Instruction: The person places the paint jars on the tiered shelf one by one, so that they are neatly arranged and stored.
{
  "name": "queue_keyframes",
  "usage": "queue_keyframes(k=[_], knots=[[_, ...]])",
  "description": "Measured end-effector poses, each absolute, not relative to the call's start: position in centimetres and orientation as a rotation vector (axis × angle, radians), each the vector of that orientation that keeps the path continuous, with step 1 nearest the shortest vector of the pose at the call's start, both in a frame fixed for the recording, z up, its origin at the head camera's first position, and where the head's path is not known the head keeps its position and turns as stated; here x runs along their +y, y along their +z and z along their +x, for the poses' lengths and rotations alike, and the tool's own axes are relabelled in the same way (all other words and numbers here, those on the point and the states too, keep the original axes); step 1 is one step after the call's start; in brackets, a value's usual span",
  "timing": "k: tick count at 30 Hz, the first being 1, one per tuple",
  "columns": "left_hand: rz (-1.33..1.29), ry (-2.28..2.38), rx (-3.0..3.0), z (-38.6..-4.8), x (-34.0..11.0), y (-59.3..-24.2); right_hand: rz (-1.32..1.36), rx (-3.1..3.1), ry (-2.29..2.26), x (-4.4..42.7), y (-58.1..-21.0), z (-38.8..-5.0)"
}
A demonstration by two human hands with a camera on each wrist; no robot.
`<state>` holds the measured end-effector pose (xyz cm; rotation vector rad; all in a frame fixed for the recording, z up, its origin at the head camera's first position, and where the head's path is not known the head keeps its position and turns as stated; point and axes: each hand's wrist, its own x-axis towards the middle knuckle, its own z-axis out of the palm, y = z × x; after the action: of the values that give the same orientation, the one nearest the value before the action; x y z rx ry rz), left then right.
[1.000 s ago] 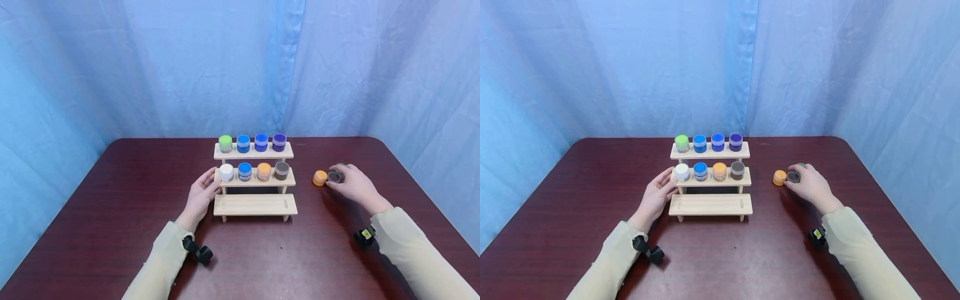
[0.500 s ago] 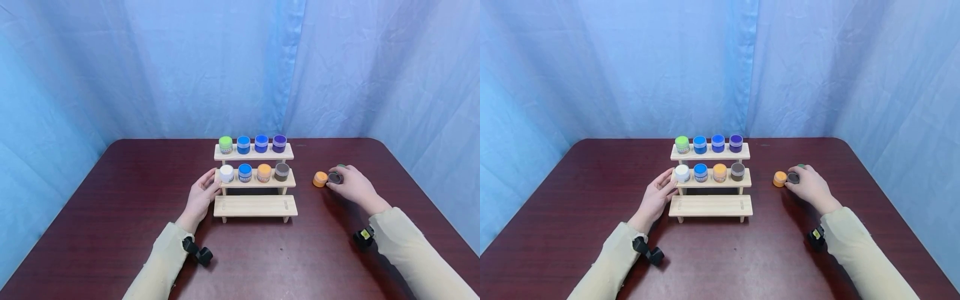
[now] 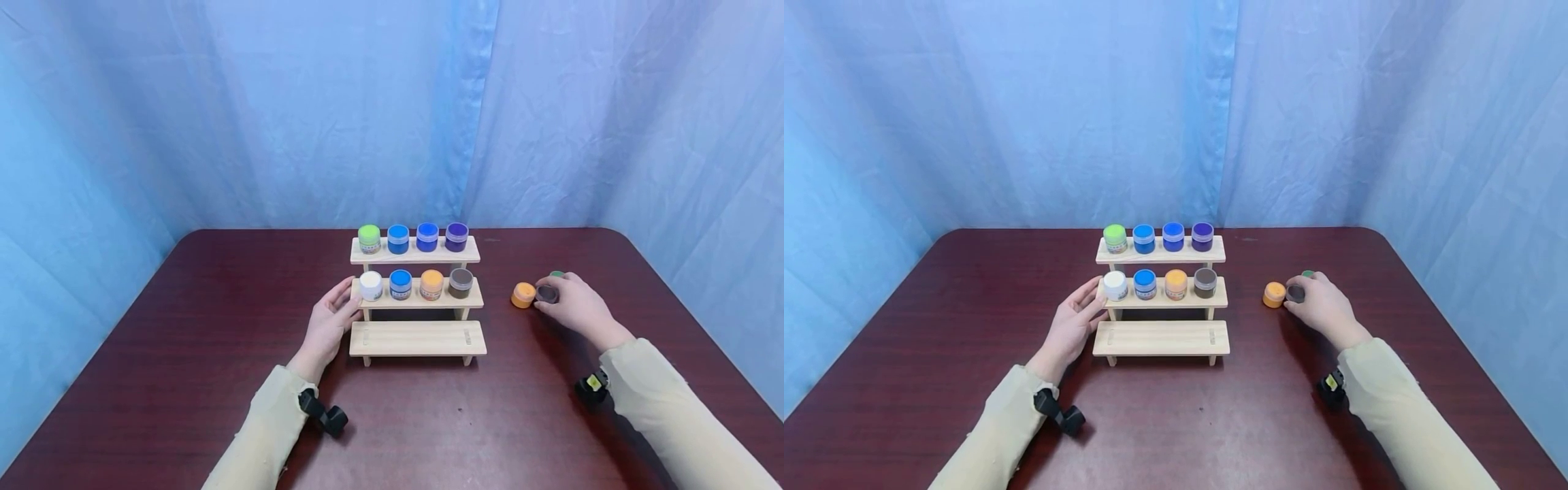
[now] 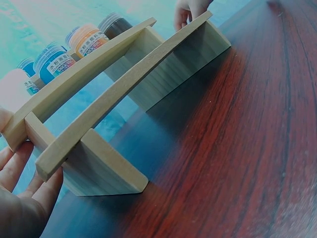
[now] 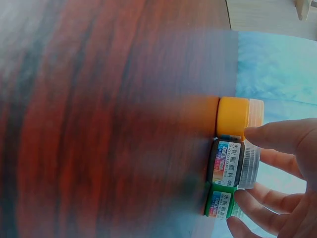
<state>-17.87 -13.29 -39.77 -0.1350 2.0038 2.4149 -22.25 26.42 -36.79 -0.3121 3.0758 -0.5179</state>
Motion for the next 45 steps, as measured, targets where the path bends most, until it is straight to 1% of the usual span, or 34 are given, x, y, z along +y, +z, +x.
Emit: queue_keyframes(k=[19, 45], knots=[[-0.143, 2.420, 1.999, -17.85, -13.23, -39.73, -0.352, 3.090, -0.505, 26.72, -36.57, -21.96], [-0.157, 2.404, 2.017, -17.84, -13.18, -39.60, -0.334, 3.104, -0.524, 27.21, -36.81, -21.64]])
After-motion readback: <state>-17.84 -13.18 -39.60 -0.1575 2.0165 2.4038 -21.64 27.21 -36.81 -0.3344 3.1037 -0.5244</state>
